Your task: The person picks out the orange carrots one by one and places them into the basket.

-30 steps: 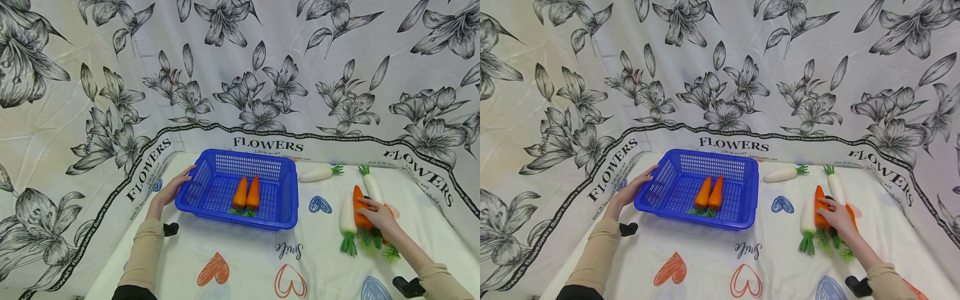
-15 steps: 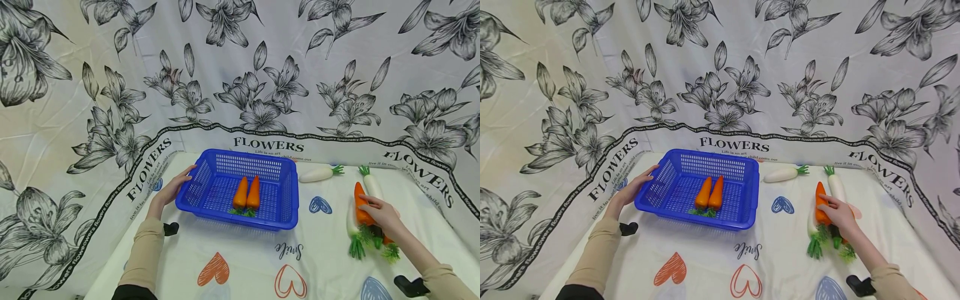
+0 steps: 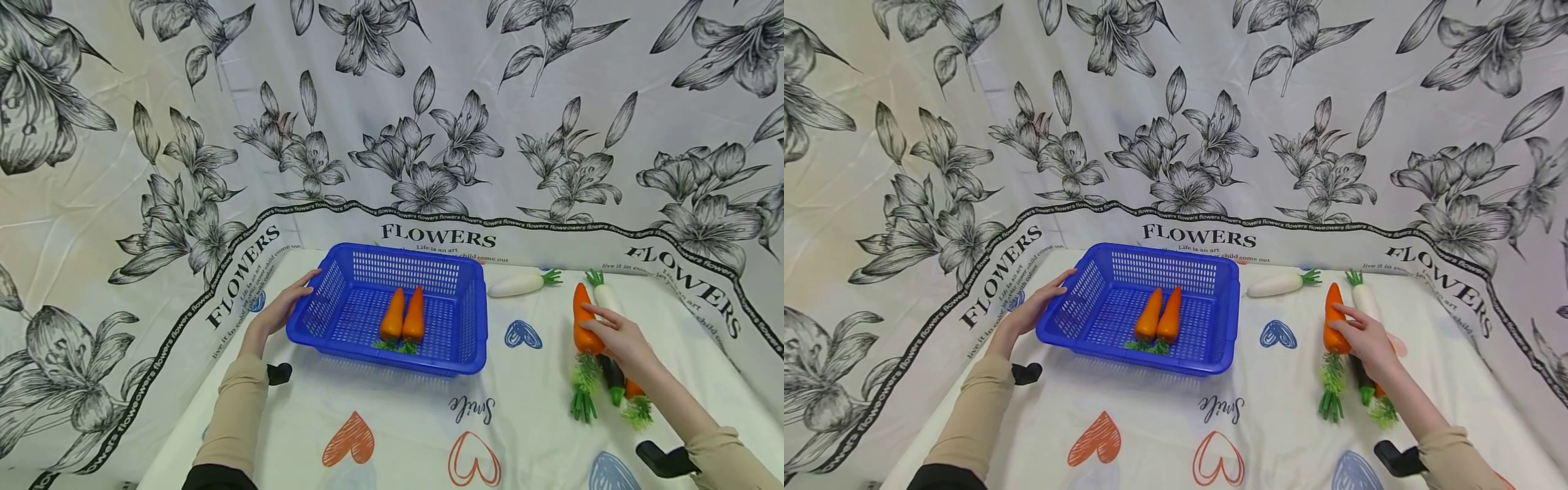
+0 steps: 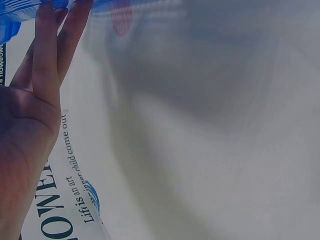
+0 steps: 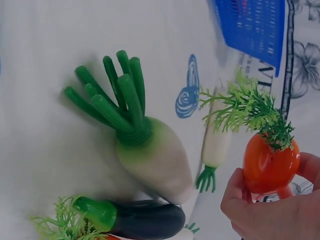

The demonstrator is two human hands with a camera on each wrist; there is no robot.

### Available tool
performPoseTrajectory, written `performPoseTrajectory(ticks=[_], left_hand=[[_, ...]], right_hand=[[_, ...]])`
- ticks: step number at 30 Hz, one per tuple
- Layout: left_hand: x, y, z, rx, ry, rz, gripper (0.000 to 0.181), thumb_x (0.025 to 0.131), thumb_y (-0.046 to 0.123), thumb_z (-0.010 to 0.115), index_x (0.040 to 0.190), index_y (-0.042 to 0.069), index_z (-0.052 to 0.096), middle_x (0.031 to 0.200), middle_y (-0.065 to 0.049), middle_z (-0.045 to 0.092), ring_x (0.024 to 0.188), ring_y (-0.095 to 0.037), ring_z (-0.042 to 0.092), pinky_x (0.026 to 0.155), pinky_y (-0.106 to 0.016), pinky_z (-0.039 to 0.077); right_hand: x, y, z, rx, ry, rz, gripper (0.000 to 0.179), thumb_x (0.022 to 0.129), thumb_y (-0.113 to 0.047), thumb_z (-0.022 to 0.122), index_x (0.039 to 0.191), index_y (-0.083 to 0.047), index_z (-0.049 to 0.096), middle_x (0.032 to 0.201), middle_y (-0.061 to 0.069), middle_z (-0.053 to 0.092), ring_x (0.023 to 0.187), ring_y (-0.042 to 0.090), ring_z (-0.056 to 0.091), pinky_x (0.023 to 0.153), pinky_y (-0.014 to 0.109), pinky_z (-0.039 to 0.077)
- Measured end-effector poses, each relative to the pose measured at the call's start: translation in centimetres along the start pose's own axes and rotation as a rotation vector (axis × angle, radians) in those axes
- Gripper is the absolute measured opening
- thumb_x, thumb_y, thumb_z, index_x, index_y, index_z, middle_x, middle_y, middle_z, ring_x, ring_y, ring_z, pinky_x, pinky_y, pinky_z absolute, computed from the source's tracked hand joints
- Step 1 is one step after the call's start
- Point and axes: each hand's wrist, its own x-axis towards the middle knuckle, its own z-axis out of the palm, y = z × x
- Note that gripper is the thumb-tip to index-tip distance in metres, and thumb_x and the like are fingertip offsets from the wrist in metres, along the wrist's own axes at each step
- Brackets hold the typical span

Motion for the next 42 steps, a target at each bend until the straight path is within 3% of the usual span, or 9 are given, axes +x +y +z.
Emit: performPoseTrajectory(ticks=[3, 5, 12, 17, 23, 28, 35, 42], left_hand=[[0.0, 0.0, 0.0, -0.003, 0.003, -0.006, 0.057, 0.101, 0.025, 0.031, 0.153, 0.03, 0.007, 0.155, -0.017, 0.013, 0.116, -0.03, 0.049, 0.084, -0.035, 0.051], [0.0, 0.0, 0.0, -0.006, 0.004, -0.008, 0.057, 0.101, 0.025, 0.031, 0.153, 0.03, 0.007, 0.155, -0.017, 0.013, 0.117, -0.031, 0.048, 0.084, -0.035, 0.051], [0.1, -0.1, 0.0, 0.003, 0.006, -0.005, 0.057, 0.101, 0.025, 0.032, 0.153, 0.029, 0.009, 0.155, -0.017, 0.013, 0.12, -0.033, 0.047, 0.085, -0.035, 0.05], [0.1, -0.2, 0.0, 0.003, 0.01, -0.008, 0.057, 0.101, 0.025, 0.032, 0.153, 0.029, 0.008, 0.155, -0.017, 0.013, 0.116, -0.029, 0.049, 0.084, -0.034, 0.05], [0.1, -0.1, 0.0, -0.004, 0.001, -0.001, 0.057, 0.101, 0.023, 0.031, 0.153, 0.027, 0.008, 0.155, -0.018, 0.012, 0.11, -0.024, 0.052, 0.082, -0.032, 0.051], [0.2, -0.1, 0.0, -0.005, 0.004, -0.009, 0.057, 0.101, 0.024, 0.032, 0.153, 0.028, 0.008, 0.154, -0.018, 0.012, 0.109, -0.024, 0.054, 0.081, -0.033, 0.052], [0.1, -0.1, 0.0, 0.0, 0.006, -0.008, 0.057, 0.101, 0.024, 0.031, 0.153, 0.03, 0.009, 0.154, -0.018, 0.013, 0.11, -0.023, 0.053, 0.083, -0.033, 0.051], [0.2, -0.2, 0.0, -0.016, -0.004, -0.004, 0.057, 0.102, 0.023, 0.031, 0.153, 0.028, 0.007, 0.154, -0.019, 0.013, 0.108, -0.023, 0.053, 0.081, -0.032, 0.051]], right_hand=[[0.0, -0.4, 0.0, 0.032, 0.008, -0.005, 0.061, 0.096, -0.036, 0.051, 0.15, -0.016, 0.029, 0.115, 0.002, 0.048, 0.08, -0.004, 0.057, 0.073, 0.022, 0.052], [0.0, -0.5, 0.0, 0.05, 0.008, -0.005, 0.06, 0.096, -0.036, 0.052, 0.149, -0.019, 0.03, 0.11, -0.005, 0.047, 0.08, -0.004, 0.057, 0.073, 0.021, 0.052], [-0.2, -0.6, 0.7, 0.149, -0.016, 0.002, 0.057, 0.097, -0.033, 0.05, 0.149, -0.025, 0.029, 0.131, 0.017, 0.036, 0.081, -0.007, 0.055, 0.074, 0.019, 0.052], [-0.3, -0.9, 1.5, 0.17, -0.026, -0.027, 0.058, 0.097, -0.03, 0.051, 0.15, -0.02, 0.029, 0.127, 0.016, 0.037, 0.083, -0.006, 0.055, 0.074, 0.02, 0.052], [-0.4, -1.4, 2.4, 0.281, -0.047, -0.027, 0.055, 0.096, -0.027, 0.055, 0.147, -0.026, 0.036, 0.148, 0.028, 0.014, 0.084, -0.008, 0.055, 0.075, 0.019, 0.052], [-0.5, -2.0, 2.9, 0.31, -0.062, -0.013, 0.065, 0.095, -0.03, 0.056, 0.151, -0.02, 0.025, 0.154, 0.026, 0.003, 0.086, -0.01, 0.054, 0.077, 0.017, 0.051], [-0.4, -3.0, 3.5, 0.317, -0.08, -0.004, 0.075, 0.095, -0.033, 0.055, 0.152, -0.009, 0.013, 0.155, 0.025, 0.006, 0.087, -0.01, 0.054, 0.077, 0.015, 0.05], [0.0, -3.9, 4.5, 0.344, -0.08, 0.006, 0.077, 0.094, -0.033, 0.056, 0.153, -0.01, 0.012, 0.153, 0.023, 0.013, 0.086, -0.009, 0.056, 0.075, 0.014, 0.05]])
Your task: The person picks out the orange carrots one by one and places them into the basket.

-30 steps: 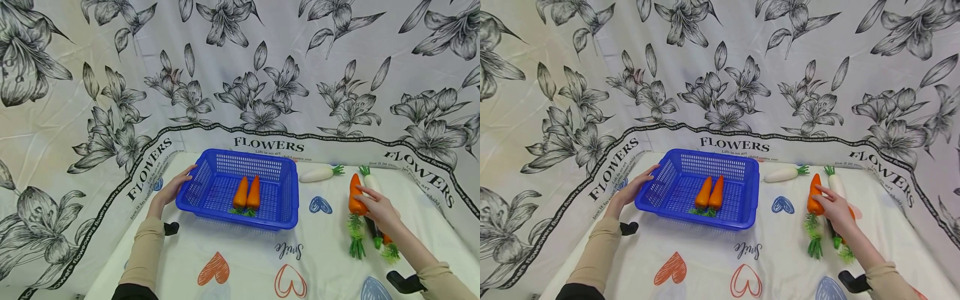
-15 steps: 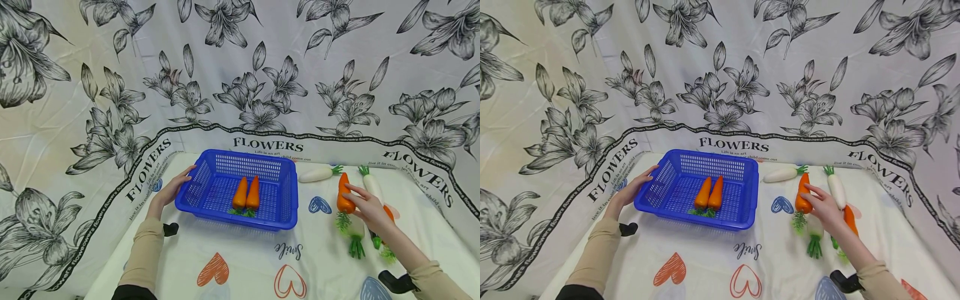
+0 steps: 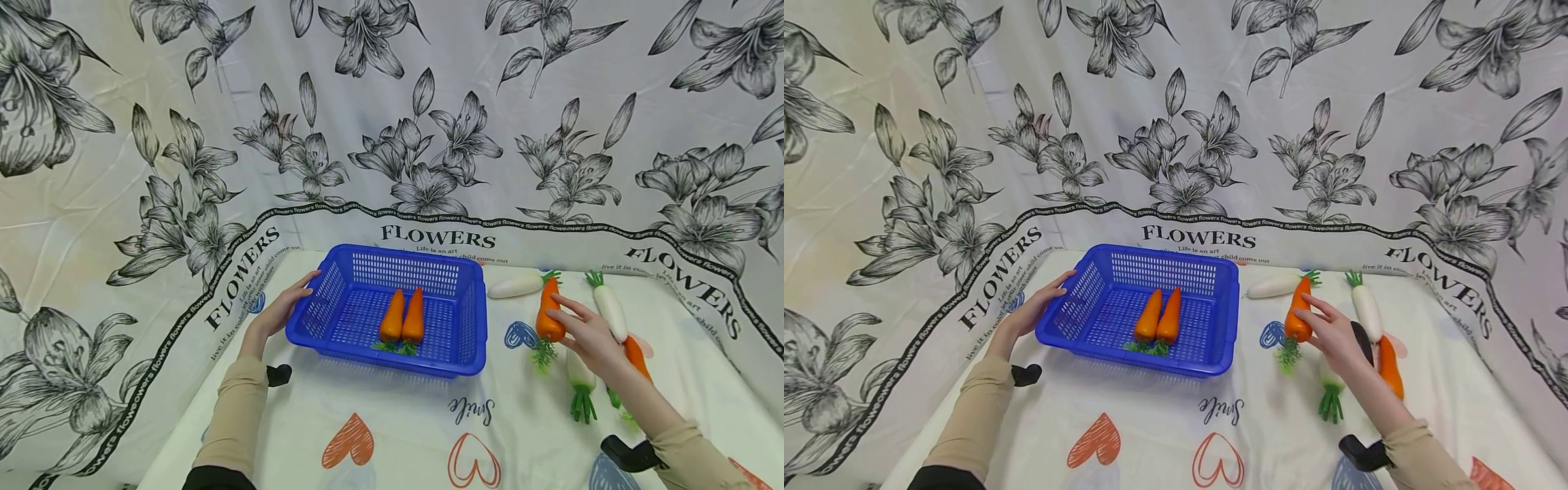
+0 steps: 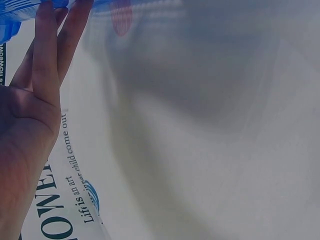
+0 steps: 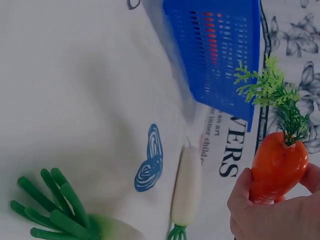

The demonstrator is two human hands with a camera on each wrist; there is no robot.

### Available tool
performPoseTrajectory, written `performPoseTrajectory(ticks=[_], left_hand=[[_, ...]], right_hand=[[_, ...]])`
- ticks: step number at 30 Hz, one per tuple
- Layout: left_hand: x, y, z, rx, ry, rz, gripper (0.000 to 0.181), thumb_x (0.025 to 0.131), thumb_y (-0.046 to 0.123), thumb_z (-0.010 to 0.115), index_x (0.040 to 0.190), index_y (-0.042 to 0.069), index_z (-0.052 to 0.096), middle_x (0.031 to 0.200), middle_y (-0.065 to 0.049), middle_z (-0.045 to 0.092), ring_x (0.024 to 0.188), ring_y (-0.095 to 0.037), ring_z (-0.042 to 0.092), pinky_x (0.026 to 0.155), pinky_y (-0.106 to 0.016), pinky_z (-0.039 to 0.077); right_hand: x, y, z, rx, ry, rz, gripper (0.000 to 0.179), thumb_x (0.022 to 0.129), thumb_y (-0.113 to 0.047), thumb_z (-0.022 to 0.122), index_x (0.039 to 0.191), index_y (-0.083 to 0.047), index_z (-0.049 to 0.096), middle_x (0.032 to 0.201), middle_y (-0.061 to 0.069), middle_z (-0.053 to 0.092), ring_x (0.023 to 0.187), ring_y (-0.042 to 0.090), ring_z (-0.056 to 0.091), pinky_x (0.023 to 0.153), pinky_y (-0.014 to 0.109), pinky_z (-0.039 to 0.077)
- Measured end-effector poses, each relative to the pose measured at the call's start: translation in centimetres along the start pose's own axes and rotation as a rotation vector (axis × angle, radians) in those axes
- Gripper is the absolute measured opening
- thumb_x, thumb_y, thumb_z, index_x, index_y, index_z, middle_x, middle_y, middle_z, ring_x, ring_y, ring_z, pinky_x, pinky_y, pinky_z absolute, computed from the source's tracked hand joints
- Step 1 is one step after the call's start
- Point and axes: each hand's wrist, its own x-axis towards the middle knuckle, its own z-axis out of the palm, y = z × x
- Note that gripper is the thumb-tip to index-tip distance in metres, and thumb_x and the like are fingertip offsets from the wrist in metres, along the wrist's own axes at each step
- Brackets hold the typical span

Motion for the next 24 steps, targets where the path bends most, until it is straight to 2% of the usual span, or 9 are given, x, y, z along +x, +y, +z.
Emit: performPoseTrajectory(ticks=[6, 10, 15, 19, 21, 24], left_hand=[[0.0, 0.1, 0.1, 0.003, 0.005, -0.001, 0.057, 0.101, 0.023, 0.031, 0.153, 0.027, 0.007, 0.154, -0.02, 0.013, 0.107, -0.024, 0.055, 0.079, -0.032, 0.052], [0.1, 0.1, 0.1, 0.024, 0.011, 0.006, 0.058, 0.101, 0.024, 0.031, 0.153, 0.027, 0.007, 0.156, -0.018, 0.01, 0.112, -0.024, 0.051, 0.082, -0.031, 0.051], [0.4, -0.7, -0.4, 0.05, 0.013, 0.029, 0.056, 0.102, 0.026, 0.031, 0.153, 0.032, 0.009, 0.156, -0.017, 0.01, 0.113, -0.021, 0.051, 0.084, -0.03, 0.05], [0.5, -0.7, -0.5, 0.053, 0.015, 0.028, 0.056, 0.102, 0.026, 0.032, 0.153, 0.031, 0.01, 0.156, -0.016, 0.011, 0.114, -0.02, 0.05, 0.084, -0.03, 0.05], [0.2, -0.4, -0.3, 0.044, 0.014, 0.018, 0.057, 0.101, 0.025, 0.033, 0.153, 0.029, 0.01, 0.156, -0.017, 0.012, 0.114, -0.021, 0.05, 0.084, -0.03, 0.05], [0.0, 0.0, 0.0, 0.029, 0.013, 0.008, 0.057, 0.101, 0.024, 0.033, 0.153, 0.028, 0.011, 0.155, -0.017, 0.013, 0.112, -0.021, 0.051, 0.083, -0.031, 0.05]], right_hand=[[0.3, -0.5, 1.1, 0.039, 0.004, -0.025, 0.075, 0.094, -0.03, 0.057, 0.152, -0.01, 0.014, 0.153, 0.021, 0.013, 0.086, -0.008, 0.057, 0.076, 0.014, 0.05], [0.4, -0.7, 1.7, 0.043, -0.003, -0.029, 0.075, 0.095, -0.031, 0.056, 0.152, -0.01, 0.014, 0.154, 0.022, 0.012, 0.086, -0.008, 0.057, 0.076, 0.014, 0.05], [0.7, -1.0, 2.3, 0.087, -0.015, -0.043, 0.074, 0.095, -0.03, 0.057, 0.152, -0.01, 0.016, 0.149, 0.015, 0.02, 0.089, -0.006, 0.056, 0.078, 0.015, 0.05], [1.1, -1.4, 3.3, 0.114, -0.012, -0.049, 0.072, 0.095, -0.03, 0.056, 0.152, -0.011, 0.017, 0.153, 0.017, 0.017, 0.09, -0.004, 0.056, 0.078, 0.016, 0.051], [1.3, -1.5, 3.9, 0.11, -0.012, -0.053, 0.071, 0.095, -0.03, 0.056, 0.152, -0.011, 0.018, 0.156, 0.018, 0.011, 0.091, -0.004, 0.055, 0.078, 0.016, 0.051], [1.4, -1.6, 4.6, 0.111, -0.014, -0.06, 0.069, 0.095, -0.029, 0.055, 0.152, -0.01, 0.02, 0.156, 0.018, 0.012, 0.091, -0.002, 0.055, 0.078, 0.017, 0.051]])
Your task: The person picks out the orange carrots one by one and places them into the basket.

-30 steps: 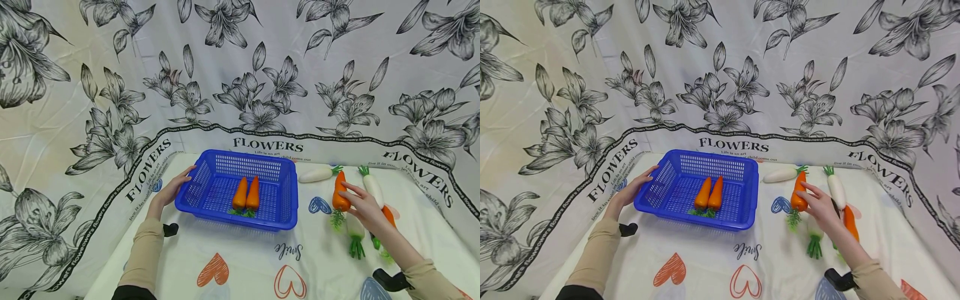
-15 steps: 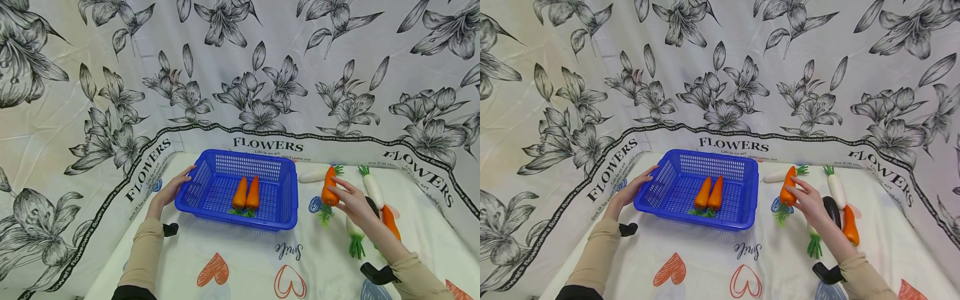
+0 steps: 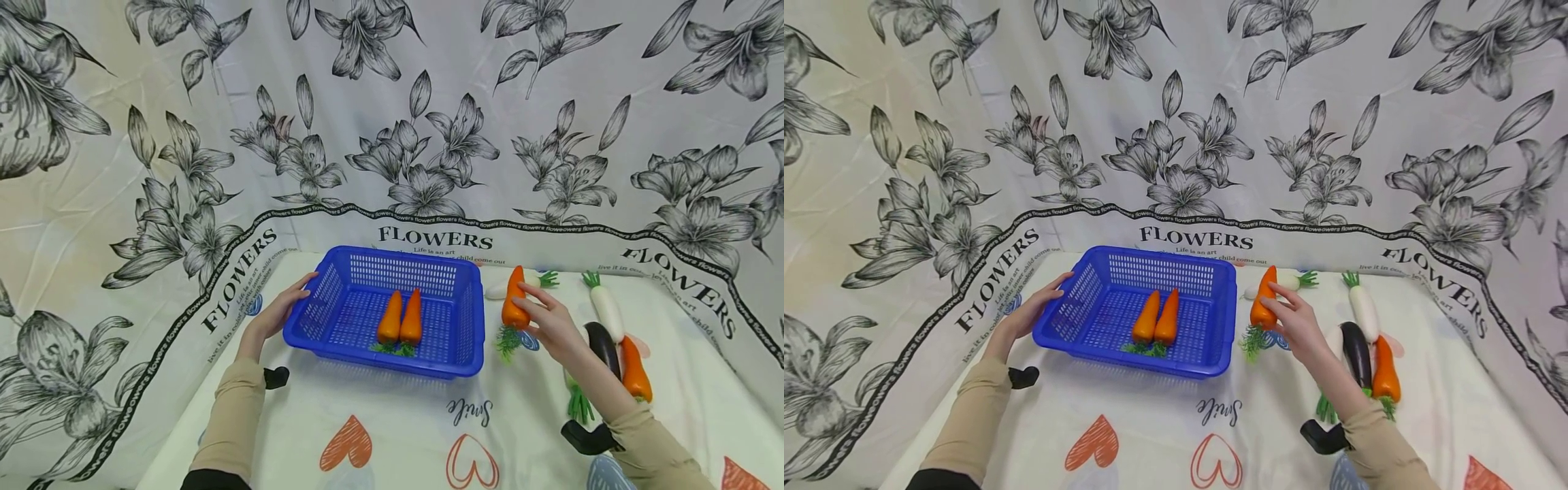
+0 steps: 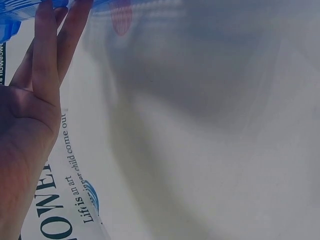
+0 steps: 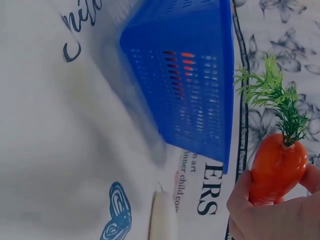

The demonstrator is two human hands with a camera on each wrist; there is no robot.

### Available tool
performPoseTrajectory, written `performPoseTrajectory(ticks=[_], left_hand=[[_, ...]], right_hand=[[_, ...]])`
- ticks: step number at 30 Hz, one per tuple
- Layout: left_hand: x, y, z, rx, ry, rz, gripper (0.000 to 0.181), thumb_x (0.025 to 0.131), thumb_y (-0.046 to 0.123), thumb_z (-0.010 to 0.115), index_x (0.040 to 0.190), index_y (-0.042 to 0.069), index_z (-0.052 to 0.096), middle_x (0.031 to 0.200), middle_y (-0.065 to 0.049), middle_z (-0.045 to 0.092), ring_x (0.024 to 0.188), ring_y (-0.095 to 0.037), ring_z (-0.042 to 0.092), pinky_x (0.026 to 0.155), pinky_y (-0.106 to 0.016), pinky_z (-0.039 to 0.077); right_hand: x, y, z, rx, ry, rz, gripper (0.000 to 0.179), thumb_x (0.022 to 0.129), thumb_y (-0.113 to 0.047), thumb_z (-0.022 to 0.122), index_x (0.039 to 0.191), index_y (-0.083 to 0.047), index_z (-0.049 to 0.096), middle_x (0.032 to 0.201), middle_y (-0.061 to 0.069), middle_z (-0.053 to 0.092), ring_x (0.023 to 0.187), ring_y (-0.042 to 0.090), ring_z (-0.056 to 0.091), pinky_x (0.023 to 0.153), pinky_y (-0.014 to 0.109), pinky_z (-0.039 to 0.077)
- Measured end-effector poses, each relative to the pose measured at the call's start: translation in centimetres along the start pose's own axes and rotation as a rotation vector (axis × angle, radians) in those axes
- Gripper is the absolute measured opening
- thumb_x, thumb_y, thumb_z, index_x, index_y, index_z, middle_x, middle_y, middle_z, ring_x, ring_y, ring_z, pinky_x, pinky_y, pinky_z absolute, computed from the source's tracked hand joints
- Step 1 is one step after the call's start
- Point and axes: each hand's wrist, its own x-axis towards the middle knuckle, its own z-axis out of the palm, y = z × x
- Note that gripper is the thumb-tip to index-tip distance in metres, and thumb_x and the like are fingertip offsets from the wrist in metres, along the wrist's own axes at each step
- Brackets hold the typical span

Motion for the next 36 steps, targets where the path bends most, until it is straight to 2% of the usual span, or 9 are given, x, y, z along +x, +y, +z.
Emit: performPoseTrajectory(ticks=[6, 12, 15, 18, 21, 25, 31, 36], left_hand=[[0.3, -0.6, -0.2, -0.001, 0.01, 0.003, 0.055, 0.102, 0.025, 0.032, 0.152, 0.032, 0.012, 0.157, -0.014, 0.01, 0.114, -0.022, 0.048, 0.084, -0.03, 0.049], [1.0, -1.8, -1.0, 0.054, 0.024, 0.023, 0.054, 0.102, 0.029, 0.03, 0.152, 0.036, 0.01, 0.158, -0.012, 0.007, 0.119, -0.022, 0.045, 0.086, -0.028, 0.048], [1.1, -2.1, -1.2, 0.065, 0.015, 0.036, 0.054, 0.102, 0.031, 0.03, 0.152, 0.036, 0.01, 0.158, -0.013, 0.007, 0.119, -0.023, 0.045, 0.087, -0.029, 0.048], [1.1, -2.3, -1.3, 0.066, 0.0, 0.048, 0.054, 0.102, 0.032, 0.031, 0.152, 0.038, 0.011, 0.157, -0.014, 0.008, 0.118, -0.021, 0.047, 0.086, -0.03, 0.049], [1.2, -2.3, -1.4, 0.058, -0.026, 0.069, 0.053, 0.102, 0.031, 0.031, 0.151, 0.04, 0.012, 0.157, -0.018, 0.006, 0.115, -0.018, 0.049, 0.086, -0.03, 0.05], [1.1, -2.4, -1.5, 0.043, -0.044, 0.081, 0.053, 0.102, 0.029, 0.029, 0.151, 0.041, 0.013, 0.155, -0.021, 0.008, 0.11, -0.014, 0.054, 0.084, -0.03, 0.051], [1.1, -2.0, -1.0, -0.005, -0.021, 0.041, 0.055, 0.102, 0.026, 0.029, 0.152, 0.037, 0.009, 0.151, -0.022, 0.02, 0.1, -0.015, 0.062, 0.078, -0.031, 0.054], [1.1, -1.8, -0.9, -0.027, -0.021, 0.027, 0.055, 0.103, 0.023, 0.026, 0.153, 0.033, 0.006, 0.152, -0.024, 0.018, 0.099, -0.016, 0.062, 0.076, -0.03, 0.054]], right_hand=[[0.2, -0.4, 1.4, 0.031, -0.012, 0.016, 0.067, 0.096, -0.026, 0.055, 0.152, -0.011, 0.021, 0.154, 0.018, 0.016, 0.095, 0.003, 0.053, 0.079, 0.018, 0.051], [0.6, -1.0, 2.9, 0.056, -0.015, 0.009, 0.065, 0.096, -0.025, 0.055, 0.151, -0.013, 0.023, 0.151, 0.019, 0.021, 0.099, 0.007, 0.053, 0.08, 0.019, 0.052], [0.9, -1.3, 3.7, 0.052, -0.013, 0.021, 0.063, 0.096, -0.026, 0.054, 0.151, -0.014, 0.024, 0.153, 0.018, 0.021, 0.109, 0.014, 0.051, 0.091, 0.025, 0.05], [1.1, -1.4, 4.5, 0.079, -0.01, 0.038, 0.061, 0.097, -0.024, 0.052, 0.151, -0.016, 0.025, 0.155, 0.015, 0.02, 0.125, 0.024, 0.043, 0.105, 0.037, 0.041], [1.5, -1.4, 5.2, 0.124, -0.008, 0.038, 0.059, 0.098, -0.021, 0.05, 0.151, -0.016, 0.025, 0.156, 0.014, 0.019, 0.134, 0.03, 0.035, 0.11, 0.044, 0.032], [2.0, -1.3, 5.9, 0.154, -0.003, 0.029, 0.059, 0.098, -0.018, 0.05, 0.151, -0.015, 0.026, 0.155, 0.015, 0.021, 0.131, 0.03, 0.037, 0.109, 0.045, 0.034], [2.7, -1.0, 6.8, 0.187, 0.005, 0.02, 0.058, 0.097, -0.017, 0.051, 0.15, -0.016, 0.027, 0.154, 0.013, 0.025, 0.119, 0.022, 0.046, 0.099, 0.035, 0.045], [3.5, -0.8, 7.9, 0.208, 0.02, 0.026, 0.056, 0.097, -0.015, 0.05, 0.149, -0.016, 0.029, 0.153, 0.014, 0.025, 0.121, 0.024, 0.044, 0.105, 0.04, 0.04]])
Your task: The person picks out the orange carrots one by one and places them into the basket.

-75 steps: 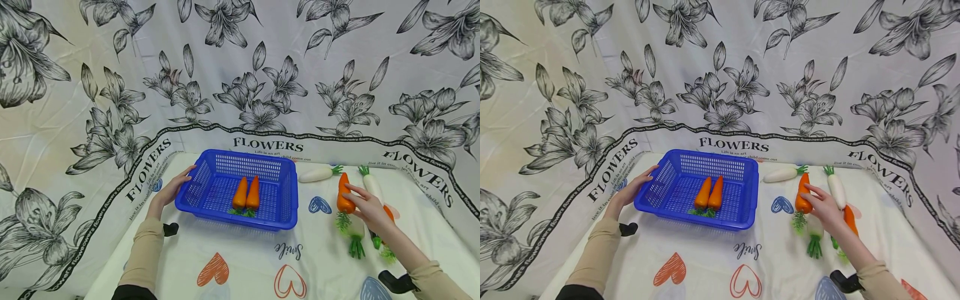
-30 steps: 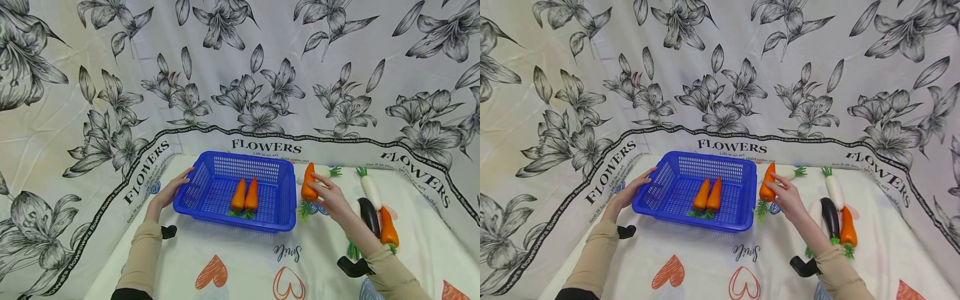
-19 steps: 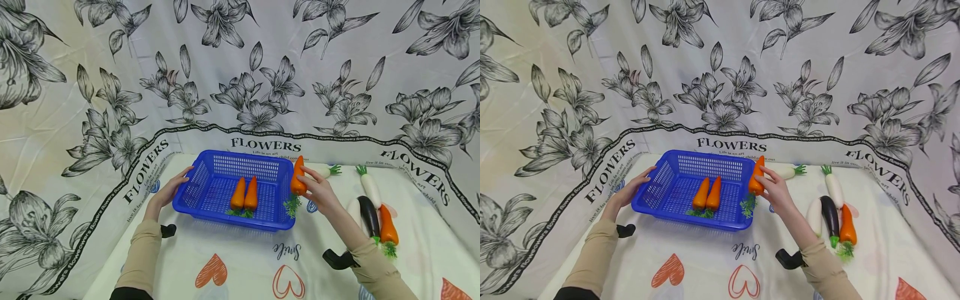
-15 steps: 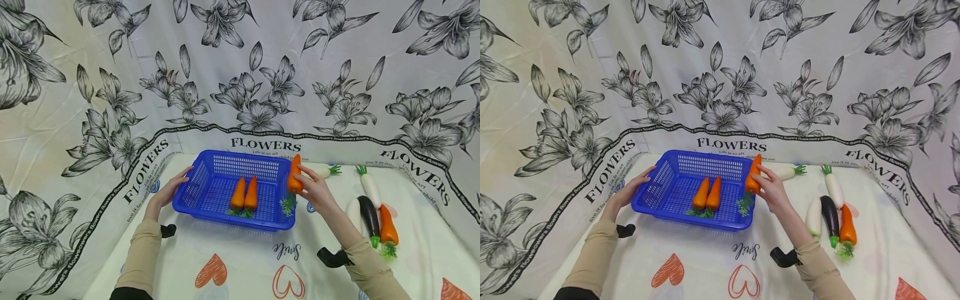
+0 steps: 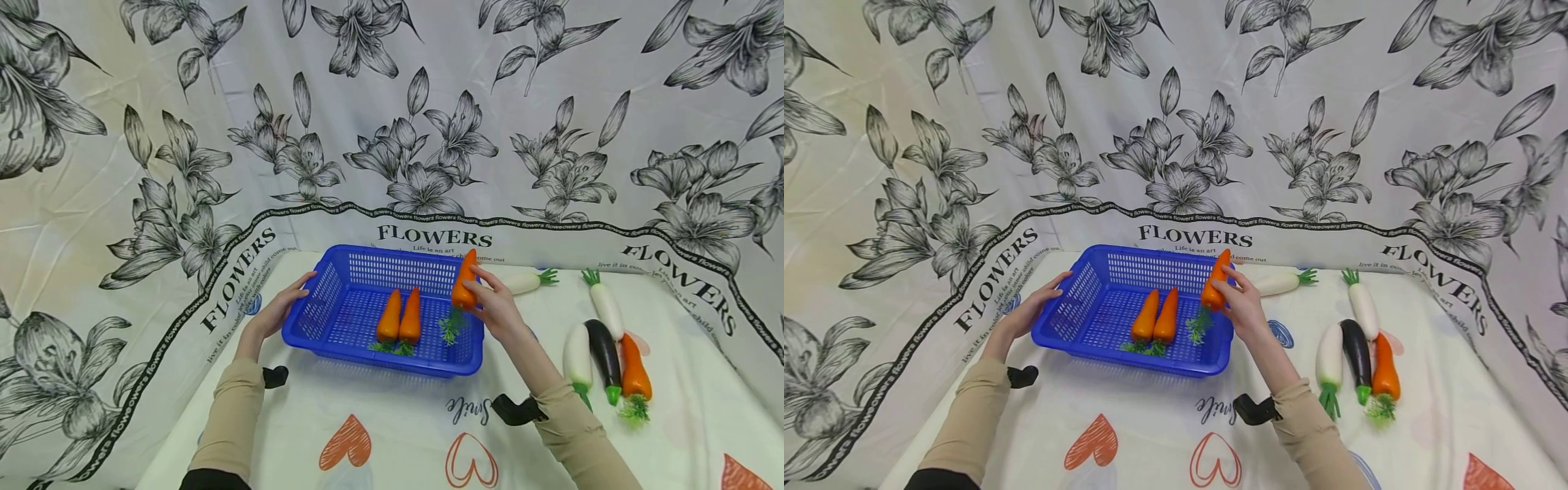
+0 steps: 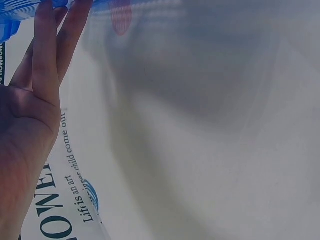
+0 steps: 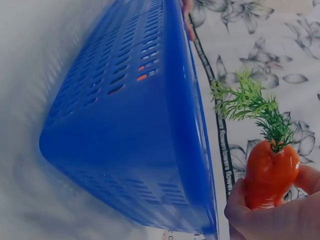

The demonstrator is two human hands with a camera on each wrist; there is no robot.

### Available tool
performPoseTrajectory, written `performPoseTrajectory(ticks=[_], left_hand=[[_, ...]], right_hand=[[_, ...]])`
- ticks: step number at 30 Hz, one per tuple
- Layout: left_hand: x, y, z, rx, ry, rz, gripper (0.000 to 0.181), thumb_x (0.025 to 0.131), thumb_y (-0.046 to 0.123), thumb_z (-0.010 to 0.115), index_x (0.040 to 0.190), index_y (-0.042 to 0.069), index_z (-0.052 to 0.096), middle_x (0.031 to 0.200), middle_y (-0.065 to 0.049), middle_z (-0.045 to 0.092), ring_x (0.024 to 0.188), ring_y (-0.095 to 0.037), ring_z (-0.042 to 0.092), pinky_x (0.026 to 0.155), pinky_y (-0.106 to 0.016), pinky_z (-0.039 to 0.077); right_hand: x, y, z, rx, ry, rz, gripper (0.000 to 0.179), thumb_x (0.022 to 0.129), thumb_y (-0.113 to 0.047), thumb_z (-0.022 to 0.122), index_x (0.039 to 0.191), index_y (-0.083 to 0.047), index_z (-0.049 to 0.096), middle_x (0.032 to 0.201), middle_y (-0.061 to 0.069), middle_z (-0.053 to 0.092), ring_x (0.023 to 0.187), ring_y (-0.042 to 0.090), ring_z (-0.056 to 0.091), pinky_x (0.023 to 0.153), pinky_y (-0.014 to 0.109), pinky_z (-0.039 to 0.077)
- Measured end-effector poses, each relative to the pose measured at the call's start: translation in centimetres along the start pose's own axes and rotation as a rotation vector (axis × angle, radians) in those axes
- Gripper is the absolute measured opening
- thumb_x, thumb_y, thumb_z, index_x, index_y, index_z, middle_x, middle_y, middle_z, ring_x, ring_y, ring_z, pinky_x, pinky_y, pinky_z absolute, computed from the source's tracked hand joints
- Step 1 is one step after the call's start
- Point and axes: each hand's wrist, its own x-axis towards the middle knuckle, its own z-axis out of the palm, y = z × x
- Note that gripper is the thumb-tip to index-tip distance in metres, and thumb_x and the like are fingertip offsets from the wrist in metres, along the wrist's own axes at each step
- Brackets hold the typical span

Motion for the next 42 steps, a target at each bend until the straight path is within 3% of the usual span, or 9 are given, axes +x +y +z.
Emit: performPoseTrajectory(ticks=[4, 13, 19, 26, 42], left_hand=[[0.0, 0.1, 0.0, -0.007, -0.008, 0.003, 0.056, 0.102, 0.022, 0.026, 0.153, 0.032, 0.006, 0.152, -0.023, 0.017, 0.101, -0.017, 0.06, 0.078, -0.03, 0.053], [0.0, -0.1, 0.0, 0.011, 0.005, 0.006, 0.055, 0.102, 0.024, 0.028, 0.153, 0.034, 0.008, 0.152, -0.021, 0.018, 0.103, -0.017, 0.059, 0.079, -0.03, 0.053], [-0.6, 1.0, 0.6, 0.002, -0.004, -0.009, 0.057, 0.102, 0.023, 0.03, 0.153, 0.03, 0.006, 0.154, -0.021, 0.014, 0.109, -0.022, 0.056, 0.082, -0.032, 0.053], [0.1, -0.1, 0.0, 0.037, 0.023, -0.004, 0.055, 0.102, 0.028, 0.031, 0.152, 0.036, 0.009, 0.155, -0.016, 0.015, 0.11, -0.018, 0.055, 0.081, -0.03, 0.052], [-0.2, 0.2, 0.2, 0.003, 0.005, 0.002, 0.056, 0.102, 0.023, 0.028, 0.153, 0.031, 0.006, 0.154, -0.021, 0.014, 0.106, -0.019, 0.057, 0.08, -0.029, 0.053]], right_hand=[[0.4, 0.3, 1.0, 0.013, 0.003, -0.005, 0.055, 0.097, -0.013, 0.05, 0.148, -0.015, 0.032, 0.152, 0.014, 0.026, 0.124, 0.026, 0.042, 0.108, 0.046, 0.035], [1.3, 1.2, 2.6, 0.073, 0.021, 0.012, 0.053, 0.096, -0.012, 0.051, 0.147, -0.018, 0.035, 0.148, 0.012, 0.034, 0.116, 0.022, 0.048, 0.103, 0.041, 0.042], [1.7, 1.5, 3.5, 0.115, 0.019, -0.001, 0.054, 0.096, -0.01, 0.051, 0.147, -0.016, 0.035, 0.149, 0.013, 0.033, 0.118, 0.025, 0.046, 0.105, 0.048, 0.038], [2.1, 2.2, 4.2, 0.109, 0.03, -0.012, 0.053, 0.096, -0.009, 0.05, 0.147, -0.014, 0.035, 0.148, 0.015, 0.034, 0.115, 0.026, 0.046, 0.105, 0.05, 0.038], [3.5, 4.3, 5.3, 0.149, 0.081, 0.062, 0.054, 0.092, -0.007, 0.054, 0.144, -0.012, 0.039, 0.146, 0.02, 0.034, 0.125, 0.033, 0.042, 0.105, 0.053, 0.037]])
